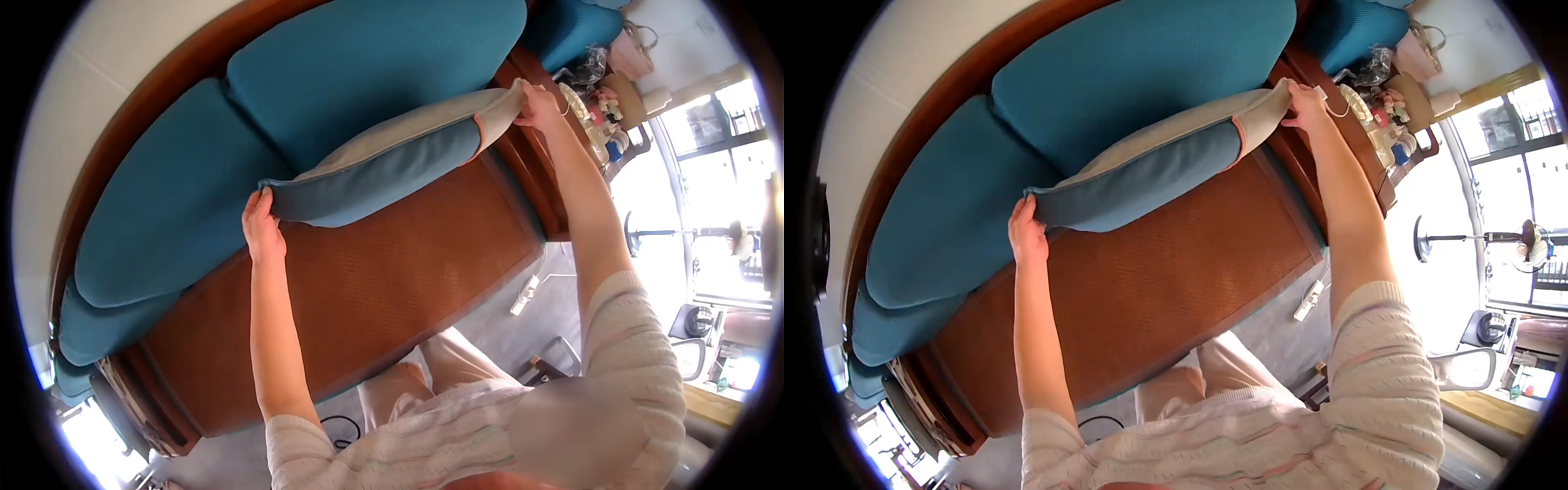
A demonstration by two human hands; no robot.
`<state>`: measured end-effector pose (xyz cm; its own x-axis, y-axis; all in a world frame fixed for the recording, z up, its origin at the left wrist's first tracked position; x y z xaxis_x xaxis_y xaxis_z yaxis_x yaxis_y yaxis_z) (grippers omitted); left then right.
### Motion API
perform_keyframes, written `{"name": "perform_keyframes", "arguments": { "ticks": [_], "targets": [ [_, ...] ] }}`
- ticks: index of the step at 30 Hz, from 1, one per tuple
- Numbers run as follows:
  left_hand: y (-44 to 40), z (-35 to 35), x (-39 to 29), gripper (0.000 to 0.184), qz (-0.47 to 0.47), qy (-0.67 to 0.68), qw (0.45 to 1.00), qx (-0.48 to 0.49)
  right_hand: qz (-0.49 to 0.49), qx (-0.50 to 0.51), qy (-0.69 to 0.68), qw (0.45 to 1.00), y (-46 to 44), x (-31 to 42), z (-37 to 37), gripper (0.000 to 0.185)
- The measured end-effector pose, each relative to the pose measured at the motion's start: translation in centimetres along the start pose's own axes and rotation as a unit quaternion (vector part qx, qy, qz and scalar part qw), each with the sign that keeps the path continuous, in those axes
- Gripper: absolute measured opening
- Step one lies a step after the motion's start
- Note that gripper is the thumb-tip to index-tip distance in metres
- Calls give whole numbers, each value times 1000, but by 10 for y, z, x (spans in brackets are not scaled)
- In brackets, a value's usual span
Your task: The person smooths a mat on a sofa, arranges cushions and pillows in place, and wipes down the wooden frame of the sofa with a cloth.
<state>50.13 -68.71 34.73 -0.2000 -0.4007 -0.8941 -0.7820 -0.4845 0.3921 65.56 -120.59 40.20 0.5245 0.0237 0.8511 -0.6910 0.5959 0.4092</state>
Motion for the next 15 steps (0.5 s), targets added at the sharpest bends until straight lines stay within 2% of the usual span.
{"name": "perform_keyframes", "arguments": {
  "ticks": [3,6,9,12,15],
  "targets": [
    [-13,-22,22,19,44,-61,996,-54,-5,23,-51,998,-40,-3,-11,33],
    [-8,-40,23,21,56,-47,995,-61,-13,40,-89,995,-75,-9,-17,27],
    [-3,-47,17,22,69,-25,997,-38,-31,10,-87,996,-72,-9,-14,25],
    [-8,-60,21,22,79,41,996,-16,-54,55,-143,987,-95,-15,-13,25],
    [-24,-70,32,19,76,70,995,0,-59,-4,-118,991,-100,-23,-8,25]
  ]
}}
Point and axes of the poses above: each hand's wrist, its own y-axis away from the middle knuckle, its own z-axis out of the back of the hand, x = y × z, the point moved 6 cm from there along -y, towards the middle knuckle, and after that the axes turned 9 degrees about -x, right-handed, at the moved point
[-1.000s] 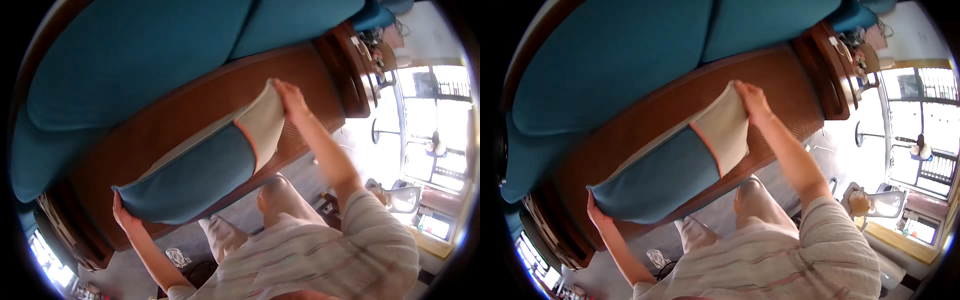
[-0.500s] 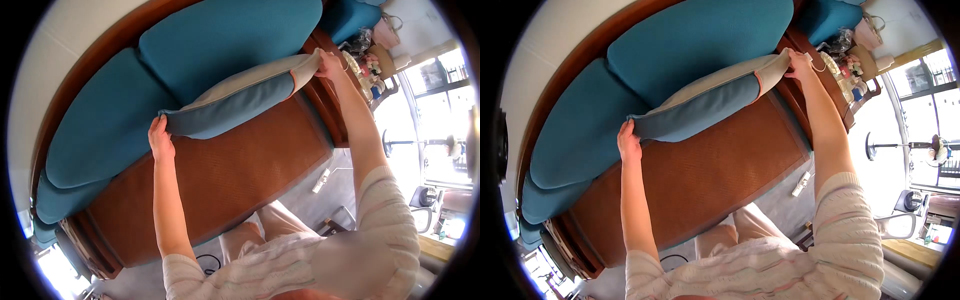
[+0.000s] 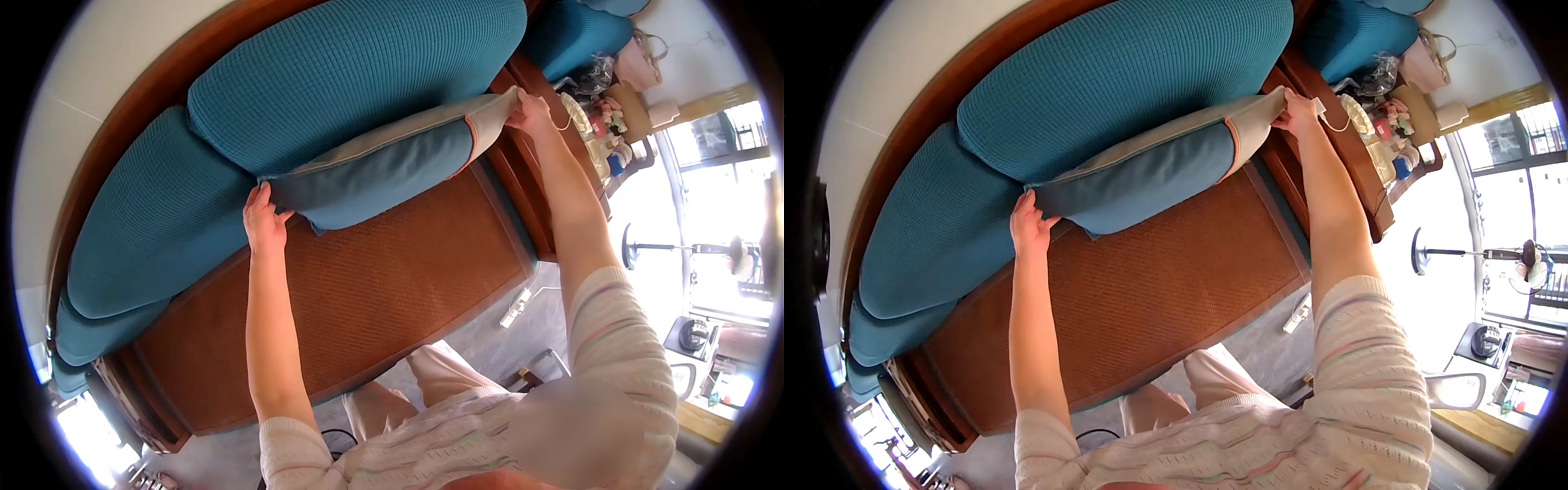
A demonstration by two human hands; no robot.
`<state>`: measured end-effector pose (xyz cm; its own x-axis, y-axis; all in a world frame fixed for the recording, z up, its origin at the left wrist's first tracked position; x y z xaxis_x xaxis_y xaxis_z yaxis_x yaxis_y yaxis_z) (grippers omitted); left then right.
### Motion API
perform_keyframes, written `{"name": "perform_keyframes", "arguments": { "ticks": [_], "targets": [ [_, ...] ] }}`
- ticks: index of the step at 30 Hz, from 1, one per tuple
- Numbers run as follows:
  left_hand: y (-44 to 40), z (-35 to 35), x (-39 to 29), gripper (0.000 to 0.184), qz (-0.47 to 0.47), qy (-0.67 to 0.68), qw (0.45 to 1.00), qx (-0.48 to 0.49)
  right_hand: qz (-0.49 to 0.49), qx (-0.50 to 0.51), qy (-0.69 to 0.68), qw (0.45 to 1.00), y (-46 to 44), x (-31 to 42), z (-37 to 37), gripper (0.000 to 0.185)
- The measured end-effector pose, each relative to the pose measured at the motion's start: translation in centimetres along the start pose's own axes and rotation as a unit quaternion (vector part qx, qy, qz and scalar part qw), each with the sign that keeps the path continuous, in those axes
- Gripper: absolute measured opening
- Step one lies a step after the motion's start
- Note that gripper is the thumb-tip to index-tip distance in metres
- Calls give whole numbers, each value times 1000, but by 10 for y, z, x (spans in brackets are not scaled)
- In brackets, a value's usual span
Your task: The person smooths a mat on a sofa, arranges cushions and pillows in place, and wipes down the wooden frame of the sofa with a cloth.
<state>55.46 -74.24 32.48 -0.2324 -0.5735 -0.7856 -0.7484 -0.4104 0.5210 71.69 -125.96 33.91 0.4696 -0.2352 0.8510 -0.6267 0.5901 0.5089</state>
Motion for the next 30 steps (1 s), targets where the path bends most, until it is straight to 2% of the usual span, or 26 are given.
{"name": "perform_keyframes", "arguments": {
  "ticks": [1,7,11,12,15,16,19,22,25,26,28,30],
  "targets": [
    [-5,0,2,18,0,11,1000,-4,-1,-19,7,1000,2,-2,0,24],
    [-15,-6,4,13,17,-3,1000,-11,-14,20,2,1000,-38,-7,-8,22],
    [-16,-5,11,11,27,30,999,-14,19,-1,24,1000,-30,5,-8,20],
    [-18,-3,14,11,25,46,999,-5,29,44,8,999,-31,8,-11,22],
    [-22,1,23,11,36,71,997,-13,65,19,20,998,-28,11,-16,23],
    [-24,2,24,11,36,77,996,-2,43,6,0,999,-27,10,-17,23],
    [-24,1,27,13,46,82,995,19,59,48,2,997,-32,7,-13,28],
    [-27,-1,30,18,51,77,995,21,77,61,28,995,-22,4,-10,38],
    [-27,-2,25,17,44,59,997,24,33,123,9,992,-2,-3,2,52],
    [-28,-2,24,17,43,56,997,23,46,87,33,995,5,-12,12,67],
    [-26,-4,19,15,37,58,997,25,41,79,44,995,7,-47,35,79],
    [-23,-1,16,15,8,42,999,22,-34,103,41,993,31,-96,55,83]
  ]
}}
Point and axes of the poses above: each hand's wrist, its own y-axis away from the middle knuckle, its own z-axis out of the back of the hand, x = y × z, the point moved 6 cm from there along -y, towards the middle knuckle, and after that the axes turned 9 degrees about -x, right-handed, at the moved point
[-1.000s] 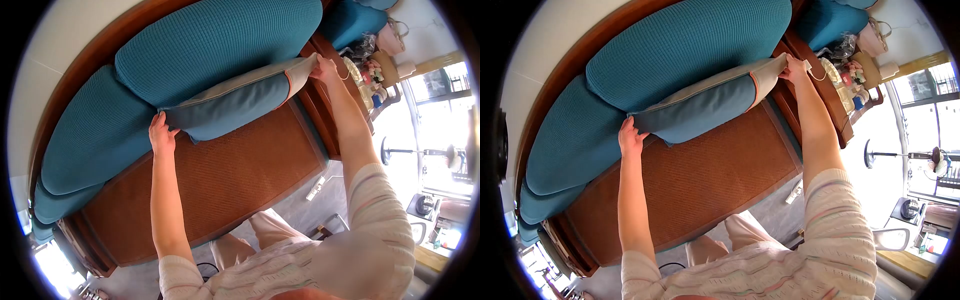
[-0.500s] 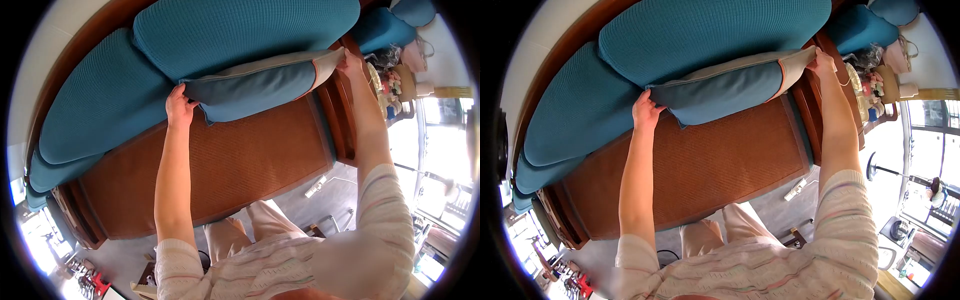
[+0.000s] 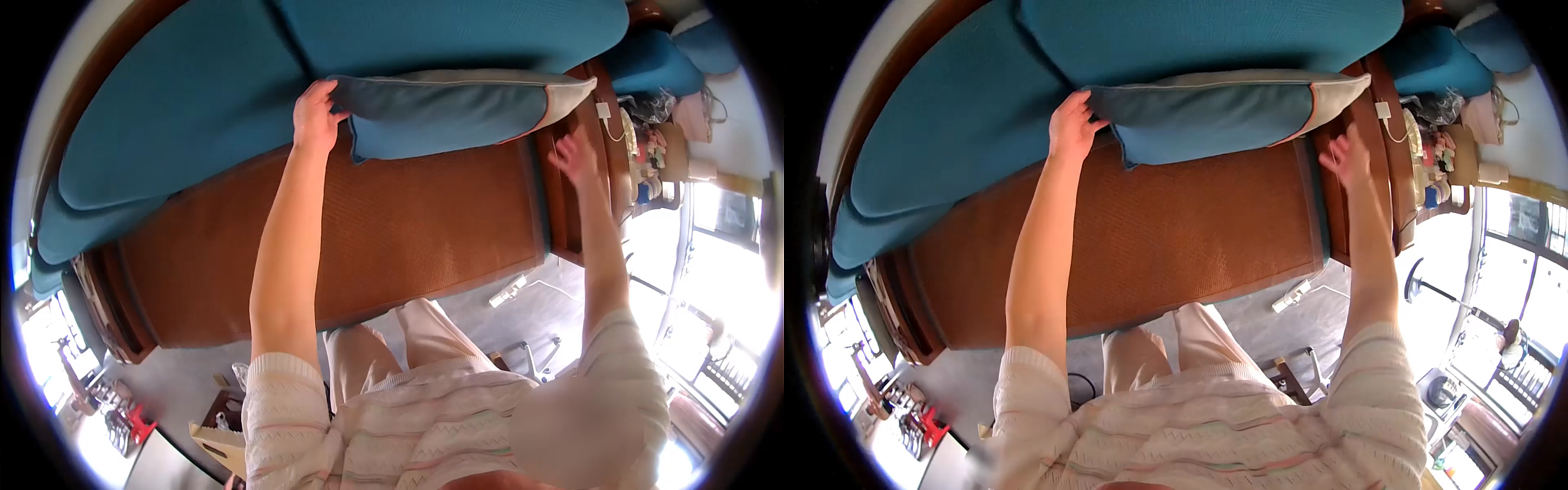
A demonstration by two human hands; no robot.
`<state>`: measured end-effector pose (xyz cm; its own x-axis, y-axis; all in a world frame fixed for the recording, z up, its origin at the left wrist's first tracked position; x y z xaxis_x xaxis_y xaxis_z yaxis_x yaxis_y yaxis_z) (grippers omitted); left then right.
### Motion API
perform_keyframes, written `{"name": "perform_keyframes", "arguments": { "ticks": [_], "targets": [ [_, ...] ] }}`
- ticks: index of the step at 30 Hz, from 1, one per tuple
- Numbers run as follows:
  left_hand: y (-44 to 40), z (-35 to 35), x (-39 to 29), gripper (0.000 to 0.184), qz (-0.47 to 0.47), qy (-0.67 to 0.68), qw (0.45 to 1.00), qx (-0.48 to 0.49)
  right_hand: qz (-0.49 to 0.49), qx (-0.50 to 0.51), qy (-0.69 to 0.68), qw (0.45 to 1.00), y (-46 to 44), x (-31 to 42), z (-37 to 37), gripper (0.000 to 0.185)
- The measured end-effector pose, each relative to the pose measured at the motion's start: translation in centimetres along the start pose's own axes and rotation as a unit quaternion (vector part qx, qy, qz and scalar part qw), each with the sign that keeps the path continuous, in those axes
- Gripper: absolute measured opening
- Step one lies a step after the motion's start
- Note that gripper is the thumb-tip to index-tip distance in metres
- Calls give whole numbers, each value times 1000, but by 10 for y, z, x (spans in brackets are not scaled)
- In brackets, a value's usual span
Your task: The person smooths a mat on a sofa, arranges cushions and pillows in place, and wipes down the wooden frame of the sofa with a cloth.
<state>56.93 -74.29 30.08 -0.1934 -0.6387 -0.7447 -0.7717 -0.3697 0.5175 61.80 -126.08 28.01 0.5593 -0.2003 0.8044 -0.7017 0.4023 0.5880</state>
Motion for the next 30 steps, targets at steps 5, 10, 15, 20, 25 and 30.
{"name": "perform_keyframes", "arguments": {
  "ticks": [5,10,15,20,25,30],
  "targets": [
    [36,61,3,23,-52,-59,995,-66,-183,51,156,969,126,-163,18,43],
    [92,221,129,33,12,-518,853,-62,-280,99,297,907,227,-301,89,39],
    [153,331,161,52,26,-799,601,-3,-276,86,390,874,286,-308,97,43],
    [162,426,140,50,-162,-827,537,34,-240,60,441,863,333,-313,49,40],
    [173,579,70,49,-222,-812,535,65,-286,148,503,802,392,-388,-43,46],
    [186,779,-21,52,-70,-864,472,-161,-273,263,498,780,470,-447,-177,39]
  ]
}}
Point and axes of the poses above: each hand's wrist, its own y-axis away from the middle knuckle, its own z-axis out of the back of the hand, x = y × z, the point moved 6 cm from there along -y, towards the middle knuckle, and after that the axes turned 9 degrees about -x, right-handed, at the moved point
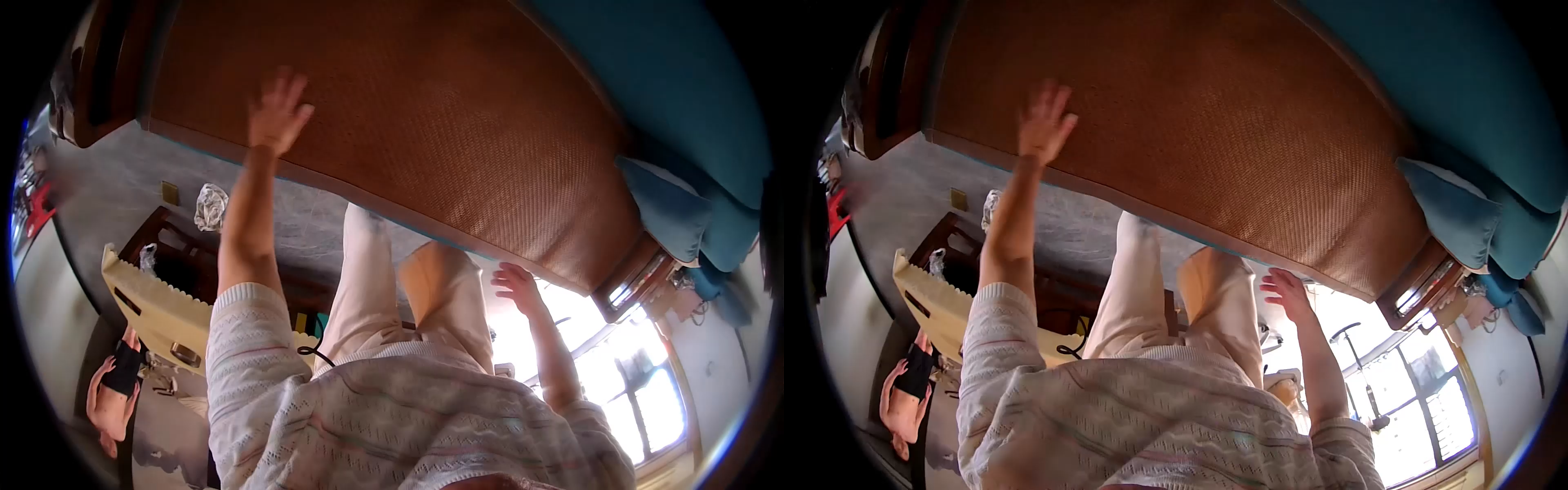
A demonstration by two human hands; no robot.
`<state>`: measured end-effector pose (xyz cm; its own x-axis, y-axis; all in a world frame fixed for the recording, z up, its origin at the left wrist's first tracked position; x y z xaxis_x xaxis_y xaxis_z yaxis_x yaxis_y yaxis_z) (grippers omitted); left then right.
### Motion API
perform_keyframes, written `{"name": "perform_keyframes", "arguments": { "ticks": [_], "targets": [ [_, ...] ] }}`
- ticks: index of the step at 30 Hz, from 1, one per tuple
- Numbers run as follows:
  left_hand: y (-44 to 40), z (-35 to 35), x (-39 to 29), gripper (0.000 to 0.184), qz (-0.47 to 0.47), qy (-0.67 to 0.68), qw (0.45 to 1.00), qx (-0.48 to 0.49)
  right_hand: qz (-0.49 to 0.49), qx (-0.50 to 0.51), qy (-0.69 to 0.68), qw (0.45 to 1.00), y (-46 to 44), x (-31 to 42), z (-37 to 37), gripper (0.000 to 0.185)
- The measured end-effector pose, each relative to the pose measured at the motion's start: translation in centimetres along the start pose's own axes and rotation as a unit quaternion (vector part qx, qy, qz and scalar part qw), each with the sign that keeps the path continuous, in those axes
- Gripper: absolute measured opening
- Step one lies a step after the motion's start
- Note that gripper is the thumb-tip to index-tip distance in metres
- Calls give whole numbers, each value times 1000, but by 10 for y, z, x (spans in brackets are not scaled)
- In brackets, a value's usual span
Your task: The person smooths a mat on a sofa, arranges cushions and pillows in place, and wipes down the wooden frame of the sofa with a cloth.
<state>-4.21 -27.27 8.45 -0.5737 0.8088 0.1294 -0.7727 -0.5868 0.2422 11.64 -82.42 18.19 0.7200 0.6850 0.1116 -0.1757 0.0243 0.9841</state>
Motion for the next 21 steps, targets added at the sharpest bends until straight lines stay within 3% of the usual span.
{"name": "perform_keyframes", "arguments": {
  "ticks": [1,3,6,8,10,11,13,17,19,21],
  "targets": [
    [5,-11,43,51,82,5,995,-62,3,-9,22,1000,6,15,-21,38],
    [18,-22,93,52,98,11,994,-44,10,-23,44,999,15,33,-36,37],
    [22,-15,110,56,137,39,985,100,15,-58,72,996,30,58,-50,35],
    [24,-24,110,61,135,36,983,118,33,-72,80,994,27,60,-46,30],
    [32,-27,101,64,139,105,957,234,56,-89,102,989,27,77,-51,26],
    [32,-11,92,61,101,103,951,272,71,-96,99,988,35,81,-57,26],
    [22,-3,101,61,141,222,934,240,93,-101,87,987,43,91,-66,26],
    [-23,28,155,53,187,373,905,85,91,-117,64,987,70,89,-83,27],
    [-53,82,200,47,203,451,869,12,86,-135,65,985,74,91,-95,26],
    [-79,140,255,32,183,458,860,-126,65,-181,39,981,68,80,-104,26]
  ]
}}
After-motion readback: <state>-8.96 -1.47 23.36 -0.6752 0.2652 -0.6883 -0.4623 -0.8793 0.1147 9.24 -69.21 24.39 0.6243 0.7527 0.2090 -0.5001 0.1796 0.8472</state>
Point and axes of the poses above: each hand's wrist, its own y-axis away from the middle knuckle, its own z-axis out of the back of the hand, x = y × z, the point moved 6 cm from there along -y, towards the middle knuckle, and after that the axes turned 9 degrees about -x, right-handed, at the moved point
